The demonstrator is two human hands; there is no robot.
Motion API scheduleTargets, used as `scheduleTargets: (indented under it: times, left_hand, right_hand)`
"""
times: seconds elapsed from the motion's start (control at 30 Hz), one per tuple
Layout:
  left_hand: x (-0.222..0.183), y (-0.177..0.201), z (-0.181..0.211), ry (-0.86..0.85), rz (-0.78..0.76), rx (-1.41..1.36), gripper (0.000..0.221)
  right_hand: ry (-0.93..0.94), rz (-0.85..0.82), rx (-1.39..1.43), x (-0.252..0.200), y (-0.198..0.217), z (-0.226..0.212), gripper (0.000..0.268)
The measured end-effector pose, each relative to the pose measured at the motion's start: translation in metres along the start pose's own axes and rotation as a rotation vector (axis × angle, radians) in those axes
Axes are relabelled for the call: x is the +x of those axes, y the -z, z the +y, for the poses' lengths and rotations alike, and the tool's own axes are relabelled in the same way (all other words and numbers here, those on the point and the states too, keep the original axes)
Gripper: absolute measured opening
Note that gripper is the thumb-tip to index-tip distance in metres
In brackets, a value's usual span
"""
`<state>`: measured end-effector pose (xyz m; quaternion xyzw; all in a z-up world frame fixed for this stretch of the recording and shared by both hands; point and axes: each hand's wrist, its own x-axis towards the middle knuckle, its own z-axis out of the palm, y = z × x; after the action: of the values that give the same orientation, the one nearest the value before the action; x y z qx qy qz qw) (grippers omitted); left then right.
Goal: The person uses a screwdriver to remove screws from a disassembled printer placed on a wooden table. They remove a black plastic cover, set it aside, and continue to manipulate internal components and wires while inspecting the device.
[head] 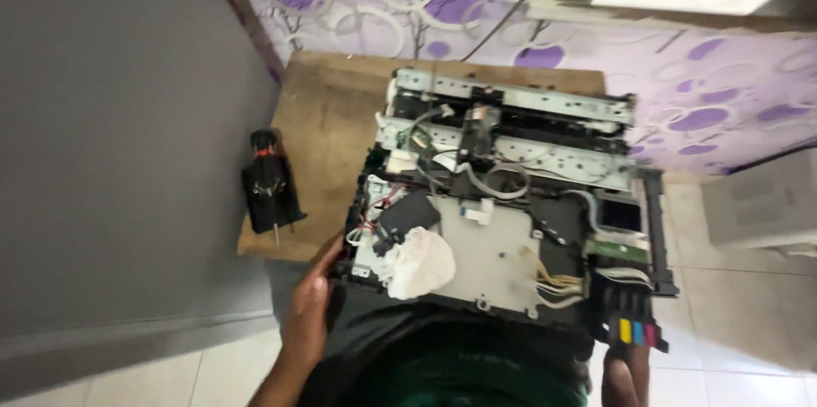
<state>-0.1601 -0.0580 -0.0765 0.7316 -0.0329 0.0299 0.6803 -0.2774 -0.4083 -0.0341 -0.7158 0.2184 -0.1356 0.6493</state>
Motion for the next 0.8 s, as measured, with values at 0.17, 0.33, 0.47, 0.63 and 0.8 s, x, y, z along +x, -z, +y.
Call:
scheduleTargets:
  times: [0.17, 0.33, 0.47, 0.63, 0.8]
  left_hand:
    - [0.003, 0.003, -0.025, 0.004, -0.006, -0.228, 0.072]
    - [0.008, 0.007, -0.043, 0.139, 0.018, -0.253, 0.078]
    - [0.014, 0.015, -0.071, 0.105, 0.069, -0.241, 0.076]
    - [0.019, 0.012, -0.054, 0.166, 0.149, -0.094, 0.074]
    - [0.024, -0.005, -0.009, -0.056, 0.072, 0.072, 0.089]
  right_hand:
    - [0.158, -0.008, -0.14, 0.033, 0.019, 0.024, 0.09]
    - [0.044, -0.016, -0.142, 0.047, 0.037, 0.054, 0.11]
    - [-0.133, -0.112, -0.336, 0.056, 0.08, 0.119, 0.086]
    - [0.541, -0.192, -0.162, 0.081, 0.059, 0.065, 0.105]
    - [0.442, -0.317, 0.064, 0.1, 0.057, 0.043, 0.121]
